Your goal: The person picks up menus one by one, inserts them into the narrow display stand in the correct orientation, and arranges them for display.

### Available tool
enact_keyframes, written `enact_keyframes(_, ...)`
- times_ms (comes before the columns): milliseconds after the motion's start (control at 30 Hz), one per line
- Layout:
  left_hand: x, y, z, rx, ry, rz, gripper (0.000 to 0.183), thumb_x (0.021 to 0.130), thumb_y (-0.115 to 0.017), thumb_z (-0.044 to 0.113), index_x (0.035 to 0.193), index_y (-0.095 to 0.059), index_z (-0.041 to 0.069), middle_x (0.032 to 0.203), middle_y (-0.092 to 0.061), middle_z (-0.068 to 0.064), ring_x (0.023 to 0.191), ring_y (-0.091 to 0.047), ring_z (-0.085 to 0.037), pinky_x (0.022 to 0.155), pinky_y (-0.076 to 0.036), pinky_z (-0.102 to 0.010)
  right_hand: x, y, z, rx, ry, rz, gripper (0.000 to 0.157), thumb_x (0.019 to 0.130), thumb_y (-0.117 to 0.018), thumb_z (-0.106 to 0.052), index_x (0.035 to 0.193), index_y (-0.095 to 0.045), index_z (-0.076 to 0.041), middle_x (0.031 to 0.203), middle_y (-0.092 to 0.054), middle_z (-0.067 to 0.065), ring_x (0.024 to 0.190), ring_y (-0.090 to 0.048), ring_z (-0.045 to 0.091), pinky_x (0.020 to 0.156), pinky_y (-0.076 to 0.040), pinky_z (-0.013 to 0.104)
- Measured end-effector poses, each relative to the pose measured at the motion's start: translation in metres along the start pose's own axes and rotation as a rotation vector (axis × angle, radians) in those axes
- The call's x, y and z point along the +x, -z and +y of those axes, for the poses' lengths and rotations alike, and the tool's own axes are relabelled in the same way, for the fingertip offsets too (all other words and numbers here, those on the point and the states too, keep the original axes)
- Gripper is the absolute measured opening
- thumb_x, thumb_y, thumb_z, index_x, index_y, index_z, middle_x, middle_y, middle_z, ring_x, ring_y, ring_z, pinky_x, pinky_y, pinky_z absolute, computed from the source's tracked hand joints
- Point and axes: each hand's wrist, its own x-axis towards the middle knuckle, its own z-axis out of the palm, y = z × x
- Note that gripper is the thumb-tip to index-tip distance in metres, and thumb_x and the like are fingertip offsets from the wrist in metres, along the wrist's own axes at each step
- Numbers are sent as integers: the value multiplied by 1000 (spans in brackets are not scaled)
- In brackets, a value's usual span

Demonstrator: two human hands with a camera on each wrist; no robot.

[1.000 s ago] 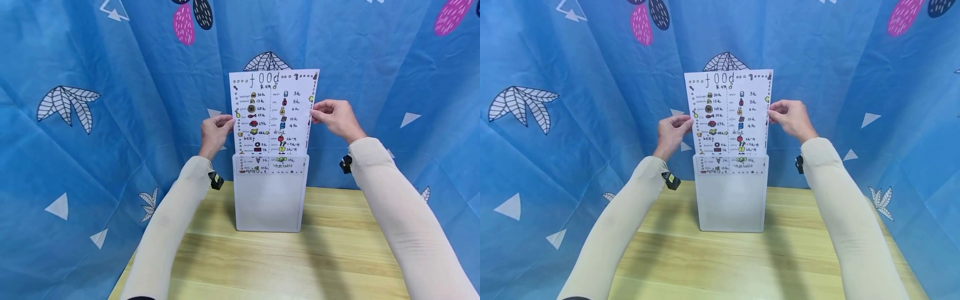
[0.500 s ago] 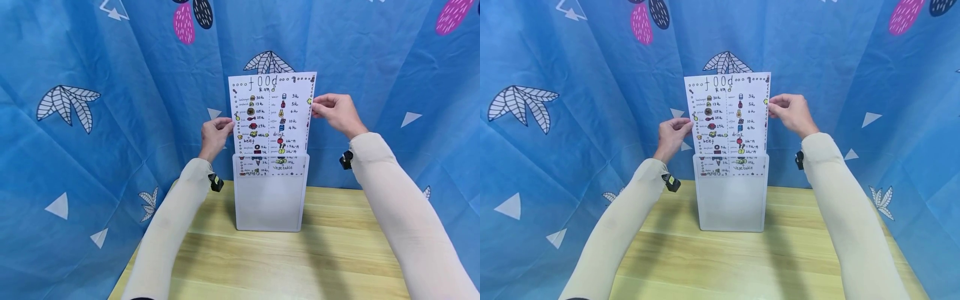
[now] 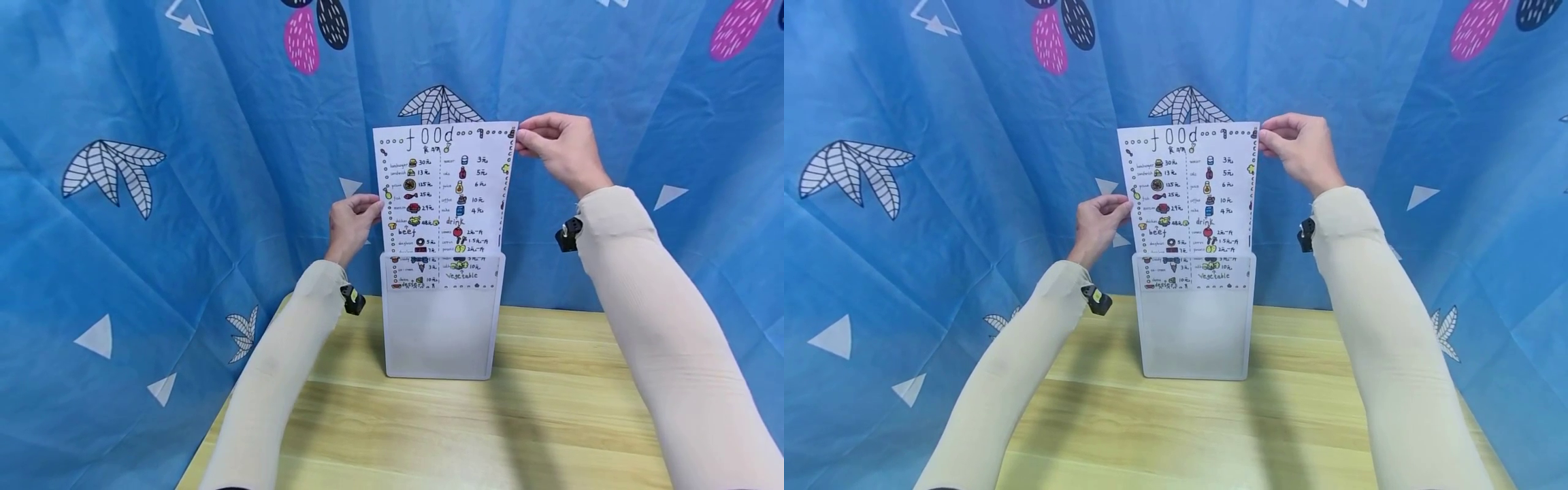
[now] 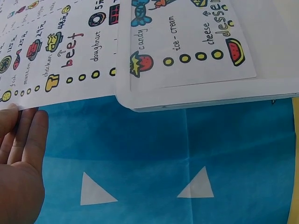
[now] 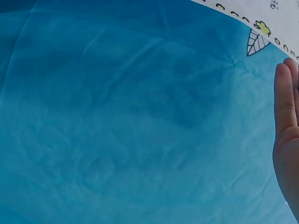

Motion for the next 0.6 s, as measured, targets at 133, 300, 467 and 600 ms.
enact_keyframes(133,0,0,-1,2,-2,-4,21,95,-69,14,111,-73,1,107,-72,-14,95,-72,-24,87,-57,-29,-1,-2,0,-31,4,9,24,92,-72,-15,111,-70,0,91,-73,-3,82,-71,12,76,-56,17)
enact_keyframes(300,0,0,-2,14,8,-10,21,95,-70,14,111,-74,2,106,-72,-13,94,-72,-23,86,-57,-29,-1,-4,1,-50,8,4,20,92,-72,-14,109,-70,-1,91,-73,-1,81,-71,11,75,-57,18)
enact_keyframes(467,-2,1,-3,18,4,-18,21,95,-69,14,112,-73,2,105,-72,-13,96,-72,-25,87,-57,-29,-2,-6,3,-46,4,-3,19,93,-71,-13,108,-70,-1,90,-72,-2,83,-71,12,76,-57,18)
enact_keyframes(600,-2,1,-4,13,5,-20,21,95,-69,14,111,-73,1,106,-72,-14,97,-72,-27,88,-57,-30,-3,-5,5,-76,11,2,19,94,-70,-14,108,-70,-2,90,-71,-4,81,-70,10,76,-57,18)
